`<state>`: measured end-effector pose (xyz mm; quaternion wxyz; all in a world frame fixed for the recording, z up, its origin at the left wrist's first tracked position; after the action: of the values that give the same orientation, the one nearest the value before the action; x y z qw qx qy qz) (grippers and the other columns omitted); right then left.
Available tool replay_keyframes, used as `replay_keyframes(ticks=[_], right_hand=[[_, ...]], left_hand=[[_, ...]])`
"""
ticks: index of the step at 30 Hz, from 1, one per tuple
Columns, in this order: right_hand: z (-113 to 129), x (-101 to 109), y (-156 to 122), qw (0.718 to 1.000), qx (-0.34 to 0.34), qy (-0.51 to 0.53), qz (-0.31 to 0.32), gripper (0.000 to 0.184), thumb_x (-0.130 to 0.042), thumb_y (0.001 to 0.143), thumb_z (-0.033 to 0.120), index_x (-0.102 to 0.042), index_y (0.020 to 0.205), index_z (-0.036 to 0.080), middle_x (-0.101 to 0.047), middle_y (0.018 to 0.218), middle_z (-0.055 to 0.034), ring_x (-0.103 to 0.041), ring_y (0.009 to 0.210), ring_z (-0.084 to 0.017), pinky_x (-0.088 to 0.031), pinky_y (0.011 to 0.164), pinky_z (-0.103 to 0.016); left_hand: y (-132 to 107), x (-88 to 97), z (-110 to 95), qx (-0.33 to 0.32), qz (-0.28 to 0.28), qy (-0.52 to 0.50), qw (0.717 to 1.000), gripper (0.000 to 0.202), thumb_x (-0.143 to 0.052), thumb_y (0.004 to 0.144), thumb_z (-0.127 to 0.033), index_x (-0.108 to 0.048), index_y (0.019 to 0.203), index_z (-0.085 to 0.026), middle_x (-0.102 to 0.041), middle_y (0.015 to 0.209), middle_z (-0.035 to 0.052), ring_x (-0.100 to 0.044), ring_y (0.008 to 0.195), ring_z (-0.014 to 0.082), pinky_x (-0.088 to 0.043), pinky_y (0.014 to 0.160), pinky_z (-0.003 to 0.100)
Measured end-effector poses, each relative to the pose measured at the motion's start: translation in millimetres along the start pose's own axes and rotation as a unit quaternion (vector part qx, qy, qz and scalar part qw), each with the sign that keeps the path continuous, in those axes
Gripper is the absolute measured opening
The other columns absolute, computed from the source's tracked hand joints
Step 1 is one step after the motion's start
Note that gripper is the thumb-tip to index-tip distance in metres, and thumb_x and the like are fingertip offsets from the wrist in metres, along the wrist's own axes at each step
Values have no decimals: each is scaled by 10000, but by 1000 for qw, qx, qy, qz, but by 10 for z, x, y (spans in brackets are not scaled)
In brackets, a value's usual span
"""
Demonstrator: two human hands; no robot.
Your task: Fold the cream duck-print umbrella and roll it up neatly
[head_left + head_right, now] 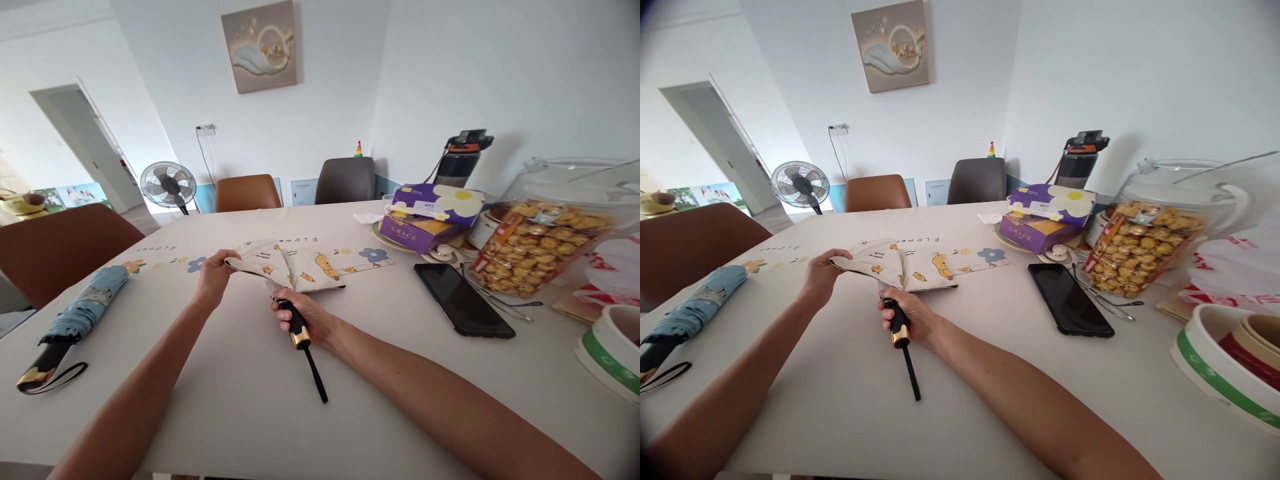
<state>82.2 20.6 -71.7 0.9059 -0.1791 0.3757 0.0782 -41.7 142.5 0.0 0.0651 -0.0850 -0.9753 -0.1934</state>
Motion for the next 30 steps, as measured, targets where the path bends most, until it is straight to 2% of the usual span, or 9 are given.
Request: replay_keyframes(ticks=[2, 6, 10, 13, 17, 21, 27, 28, 30], right_hand=[[12, -10, -8, 1000, 1, 2, 4, 166, -617, 759, 233, -472, 765, 153, -460, 645, 51, -355, 395, -5, -361, 344, -138], [32, -2, -10, 1000, 1, 7, 3, 290, -640, 756, 384, -449, 757, 165, -436, 633, 59, -332, 384, -3, -325, 328, -136], [34, -15, 3, 999, -5, 16, 37, 504, -472, 749, 661, -450, 718, 158, -415, 593, 52, -300, 362, -14, -309, 302, -158], [33, -9, 14, 999, -11, 20, 39, 564, -366, 752, 723, -440, 703, 166, -393, 544, 58, -270, 339, -22, -295, 289, -165], [7, 7, 4, 999, -39, -6, 7, 513, -376, 786, 676, -407, 668, 178, -348, 487, 72, -257, 319, -31, -298, 286, -171], [4, 15, -8, 999, -40, -36, -6, 377, -460, 816, 523, -380, 660, 190, -335, 464, 80, -270, 312, -40, -303, 292, -178], [-11, 45, 0, 999, -23, -49, -3, 245, -521, 788, 355, -363, 692, 195, -384, 508, 79, -280, 322, -33, -313, 311, -174], [-15, 44, 1, 999, -22, -50, -1, 236, -524, 784, 343, -362, 695, 195, -389, 512, 79, -282, 323, -32, -312, 311, -173], [-21, 37, 3, 998, -23, -51, 0, 226, -521, 782, 333, -363, 698, 196, -392, 512, 78, -283, 320, -32, -307, 305, -172]], left_hand=[[-9, 48, 107, 35, -17, -29, 999, 120, -528, 543, -108, -605, 597, -182, -537, 662, -16, -459, 668, 108, -405, 631, 229], [-31, 79, 106, 21, 16, -61, 998, 134, -522, 529, -111, -618, 593, -180, -548, 688, -11, -426, 656, 102, -321, 573, 225], [-53, 69, 80, 17, 57, -114, 992, 61, -536, 542, -140, -579, 512, -172, -547, 762, 21, -442, 705, 126, -288, 554, 235], [-68, 33, 100, 35, 100, -94, 990, 105, -498, 536, -128, -529, 444, -166, -541, 837, 24, -435, 725, 128, -276, 551, 237], [-84, 15, 138, 63, 174, -65, 981, 114, -464, 525, -115, -476, 422, -161, -535, 865, 20, -420, 707, 125, -266, 543, 244], [-67, 77, 214, 95, 221, -19, 970, 106, -463, 523, -132, -490, 426, -166, -554, 901, 29, -431, 684, 130, -298, 556, 260], [-83, 122, 361, 123, 288, 104, 944, 119, -479, 549, -176, -557, 460, -195, -600, 844, 35, -488, 783, 184, -372, 682, 292], [-77, 146, 394, 133, 278, 139, 941, 116, -486, 550, -182, -578, 480, -199, -606, 802, 38, -497, 793, 199, -379, 703, 305], [-21, 258, 433, 151, 192, 201, 949, 128, -492, 562, -190, -618, 557, -206, -607, 739, 39, -514, 793, 215, -385, 722, 331]])
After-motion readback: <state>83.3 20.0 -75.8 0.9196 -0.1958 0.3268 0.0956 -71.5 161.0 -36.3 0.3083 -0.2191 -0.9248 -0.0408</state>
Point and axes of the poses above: each hand's wrist, its own y-axis towards the middle knuckle, its own x-axis out of the back of the hand, z = x × y, the point moved 7 cm from there along y, towards the middle knuckle
